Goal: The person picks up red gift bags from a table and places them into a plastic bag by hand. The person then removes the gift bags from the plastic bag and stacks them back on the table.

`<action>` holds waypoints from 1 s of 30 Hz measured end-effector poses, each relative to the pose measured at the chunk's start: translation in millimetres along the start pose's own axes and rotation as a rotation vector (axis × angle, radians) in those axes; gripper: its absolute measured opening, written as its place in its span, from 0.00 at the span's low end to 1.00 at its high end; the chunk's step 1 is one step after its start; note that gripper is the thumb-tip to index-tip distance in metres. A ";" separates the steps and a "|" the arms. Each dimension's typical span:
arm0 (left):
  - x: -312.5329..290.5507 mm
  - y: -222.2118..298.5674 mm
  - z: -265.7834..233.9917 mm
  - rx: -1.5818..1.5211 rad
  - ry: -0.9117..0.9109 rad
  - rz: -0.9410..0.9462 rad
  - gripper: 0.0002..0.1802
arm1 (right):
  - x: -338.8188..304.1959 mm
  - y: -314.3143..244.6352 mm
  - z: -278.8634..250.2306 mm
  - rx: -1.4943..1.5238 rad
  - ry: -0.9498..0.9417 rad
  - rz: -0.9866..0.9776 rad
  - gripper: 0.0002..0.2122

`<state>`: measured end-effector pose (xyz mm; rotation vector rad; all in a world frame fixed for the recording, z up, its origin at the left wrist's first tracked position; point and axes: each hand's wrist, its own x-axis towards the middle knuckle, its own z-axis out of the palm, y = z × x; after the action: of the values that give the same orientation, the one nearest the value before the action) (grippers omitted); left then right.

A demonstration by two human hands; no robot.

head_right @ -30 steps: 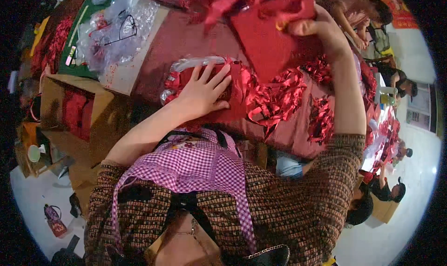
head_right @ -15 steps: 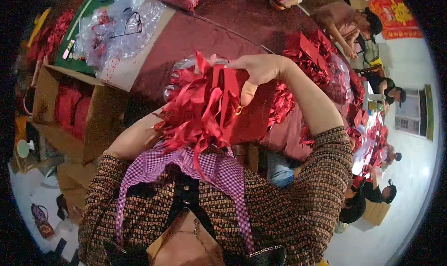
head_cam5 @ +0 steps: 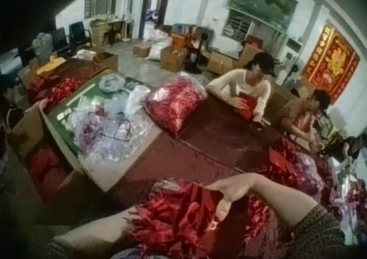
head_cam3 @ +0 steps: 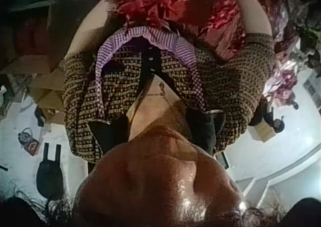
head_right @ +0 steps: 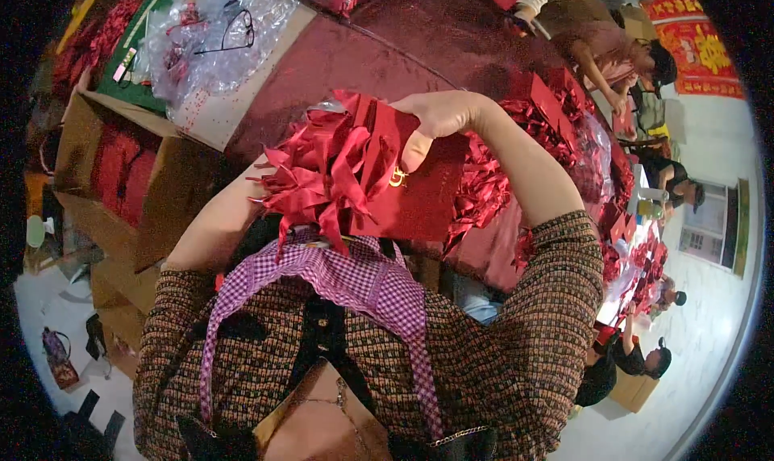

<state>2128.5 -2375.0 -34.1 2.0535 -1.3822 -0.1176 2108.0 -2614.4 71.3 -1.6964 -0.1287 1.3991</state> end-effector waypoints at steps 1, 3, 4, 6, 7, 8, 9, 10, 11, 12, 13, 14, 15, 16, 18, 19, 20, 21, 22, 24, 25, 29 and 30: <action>7.9 -1.6 2.5 -0.008 0.000 -0.003 0.28 | 1.8 0.6 -2.3 -0.006 -0.001 -0.015 0.29; -6.1 -7.0 -2.6 -0.023 -0.007 -0.006 0.27 | 6.4 0.7 -6.3 -0.020 -0.039 -0.068 0.31; -22.6 -5.8 -8.1 -0.028 -0.009 -0.012 0.27 | 7.0 -3.7 -7.3 -0.019 -0.046 -0.073 0.31; 1.1 -22.1 -5.7 -0.045 -0.015 -0.019 0.27 | 9.4 -10.0 -8.1 -0.077 -0.059 0.010 0.34; -7.7 -25.5 -9.0 -0.052 -0.018 -0.024 0.26 | 13.3 -5.7 -8.6 -0.078 -0.042 -0.063 0.36; -2.4 -32.0 -11.3 -0.061 -0.024 -0.019 0.26 | 15.7 1.8 -13.2 -0.070 -0.038 -0.066 0.36; -27.0 -32.8 -23.6 -0.068 -0.035 -0.015 0.26 | 21.1 11.6 -20.3 -0.181 -0.045 -0.035 0.37; -25.3 -34.7 -22.5 -0.075 -0.046 -0.012 0.26 | 23.8 18.1 -24.5 -0.293 -0.050 -0.003 0.38; -33.7 -43.6 -23.0 -0.178 -0.053 -0.359 0.22 | 24.4 6.8 -17.6 -0.105 -0.103 0.093 0.32; -25.3 -28.5 -37.0 -0.029 0.063 -0.369 0.20 | 24.4 9.2 -19.9 -0.090 -0.098 0.089 0.32; -17.8 -9.9 -53.3 0.120 0.179 -0.373 0.19 | 24.7 12.5 -23.2 -0.091 -0.115 0.089 0.38; -2.6 14.2 -67.3 0.131 0.272 -0.291 0.20 | 23.9 16.6 -24.2 -0.093 -0.130 0.089 0.43; 9.4 36.8 -72.8 0.176 0.313 -0.114 0.20 | 25.0 21.8 -23.7 0.100 -0.156 0.071 0.39; 21.5 56.9 -74.5 0.219 0.349 0.063 0.20 | 29.2 21.7 -25.7 -0.064 -0.131 0.010 0.37; 34.0 89.6 -65.7 0.040 0.226 0.259 0.24 | 50.8 16.3 -34.8 -0.216 -0.234 -0.216 0.31; 36.6 96.2 -52.6 0.018 0.148 0.281 0.28 | 50.1 17.1 -39.5 -0.317 -0.164 -0.087 0.31; 36.7 94.0 -45.2 0.017 0.026 0.255 0.29 | 43.4 2.3 -36.7 -0.415 -0.094 0.042 0.30; 37.7 91.6 -38.0 0.018 -0.097 0.238 0.31 | 44.0 9.4 -37.3 -0.392 -0.054 -0.038 0.27; 33.6 87.5 -30.2 0.084 -0.062 0.262 0.33 | 44.1 13.0 -37.6 -0.327 -0.096 -0.040 0.26; 27.3 83.9 -22.6 0.091 -0.076 0.240 0.34 | 42.1 13.9 -34.9 -0.148 -0.147 -0.045 0.25; 25.1 83.0 -17.8 0.091 -0.119 0.208 0.36 | 42.1 15.6 -34.4 -0.136 -0.136 -0.052 0.25; 20.5 80.7 -17.5 0.137 -0.153 0.169 0.39 | 29.3 -8.7 -23.5 -0.340 0.002 0.016 0.30; 22.4 80.6 -16.8 0.135 -0.161 0.183 0.39 | 31.0 4.2 -25.5 -0.274 0.043 -0.021 0.30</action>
<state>2081.0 -2405.1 30.1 2.0507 -1.7123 -0.1156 2138.2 -2613.1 44.5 -1.9413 -0.3256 1.3769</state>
